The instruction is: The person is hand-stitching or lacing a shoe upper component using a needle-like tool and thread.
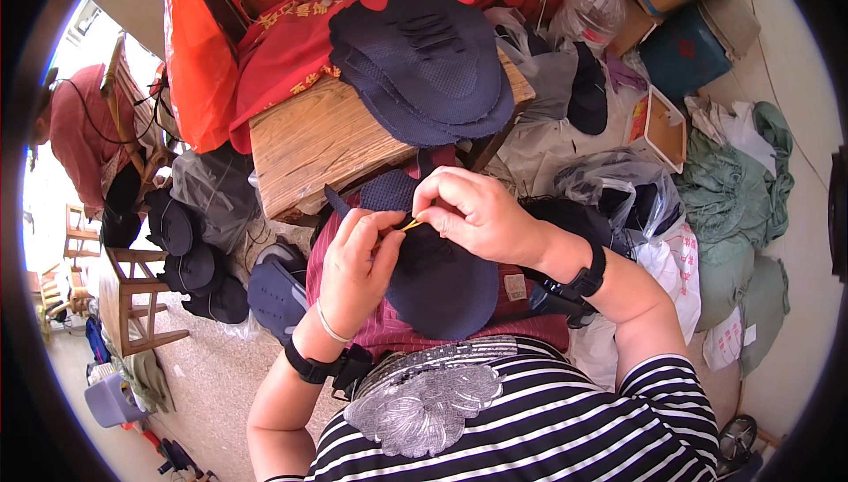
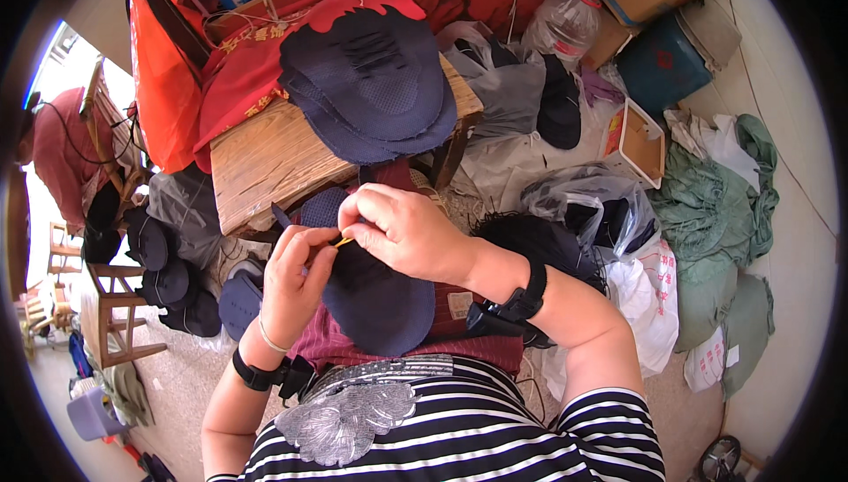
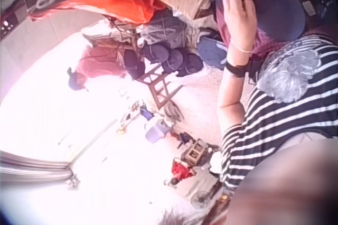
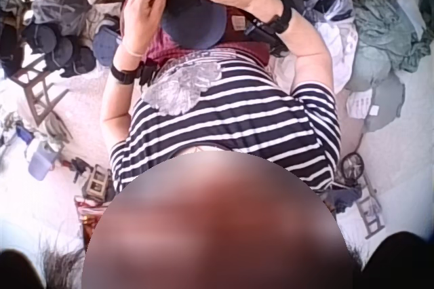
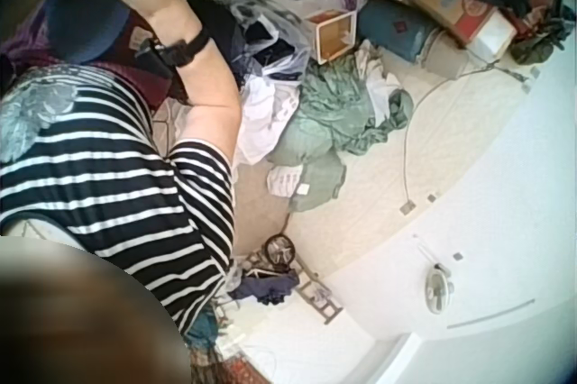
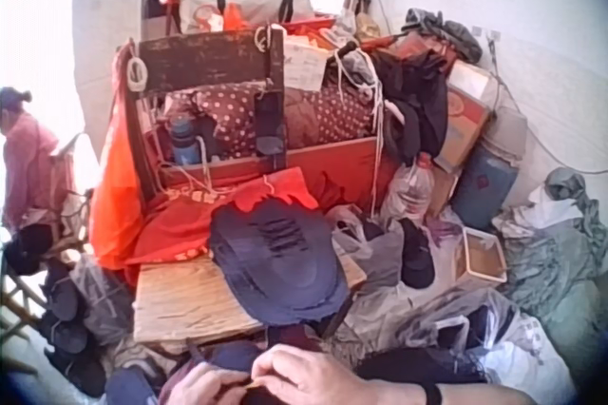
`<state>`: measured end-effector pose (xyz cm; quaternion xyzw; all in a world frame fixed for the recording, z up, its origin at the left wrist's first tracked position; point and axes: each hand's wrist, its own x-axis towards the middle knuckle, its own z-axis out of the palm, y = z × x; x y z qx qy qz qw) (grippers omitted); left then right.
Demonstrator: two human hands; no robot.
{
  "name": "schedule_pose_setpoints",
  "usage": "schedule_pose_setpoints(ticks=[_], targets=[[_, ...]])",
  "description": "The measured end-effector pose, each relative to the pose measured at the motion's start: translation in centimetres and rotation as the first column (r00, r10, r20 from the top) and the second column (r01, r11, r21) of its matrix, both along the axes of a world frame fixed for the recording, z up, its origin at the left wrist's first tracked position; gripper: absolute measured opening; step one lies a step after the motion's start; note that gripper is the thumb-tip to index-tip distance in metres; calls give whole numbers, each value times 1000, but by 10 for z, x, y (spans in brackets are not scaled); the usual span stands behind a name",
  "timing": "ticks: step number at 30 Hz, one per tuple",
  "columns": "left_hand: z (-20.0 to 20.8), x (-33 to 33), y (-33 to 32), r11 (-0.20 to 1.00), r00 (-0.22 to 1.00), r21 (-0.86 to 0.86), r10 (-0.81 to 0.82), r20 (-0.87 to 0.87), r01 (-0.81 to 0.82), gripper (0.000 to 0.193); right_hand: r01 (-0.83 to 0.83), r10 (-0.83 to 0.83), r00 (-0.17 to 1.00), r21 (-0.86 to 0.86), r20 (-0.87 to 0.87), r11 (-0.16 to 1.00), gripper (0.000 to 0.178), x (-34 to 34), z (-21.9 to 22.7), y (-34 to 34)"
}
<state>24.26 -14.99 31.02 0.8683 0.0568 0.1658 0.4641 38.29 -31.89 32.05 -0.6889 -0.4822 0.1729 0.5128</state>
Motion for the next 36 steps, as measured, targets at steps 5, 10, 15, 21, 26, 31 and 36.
schedule_pose_setpoints(ticks=[5,10,15,21,26,31,36], targets=[[-8,6,-4,995,994,11,-103,42,103,17,-37,25,995,135,92,990,6,-5,-9,4],[-1,6,-8,994,1000,-110,-5,-5,4,8,143,-73,792,68,-606,987,9,-10,-42,4],[-7,-5,2,985,998,-167,46,-43,-53,4,215,-57,665,117,-745,970,11,-9,-64,-2],[-10,-5,-4,976,997,-202,82,-15,-83,2,191,-75,702,86,-708,978,11,-11,-61,0],[-2,-4,-8,976,992,-182,117,-44,-123,13,172,-71,755,93,-652,981,12,-12,-58,0],[-8,-5,-7,980,995,-180,96,28,-90,15,265,-155,747,75,-646,961,11,-18,-59,2],[-17,-12,8,965,981,-184,195,20,-188,9,311,-226,769,40,-598,950,10,-18,-62,0]])
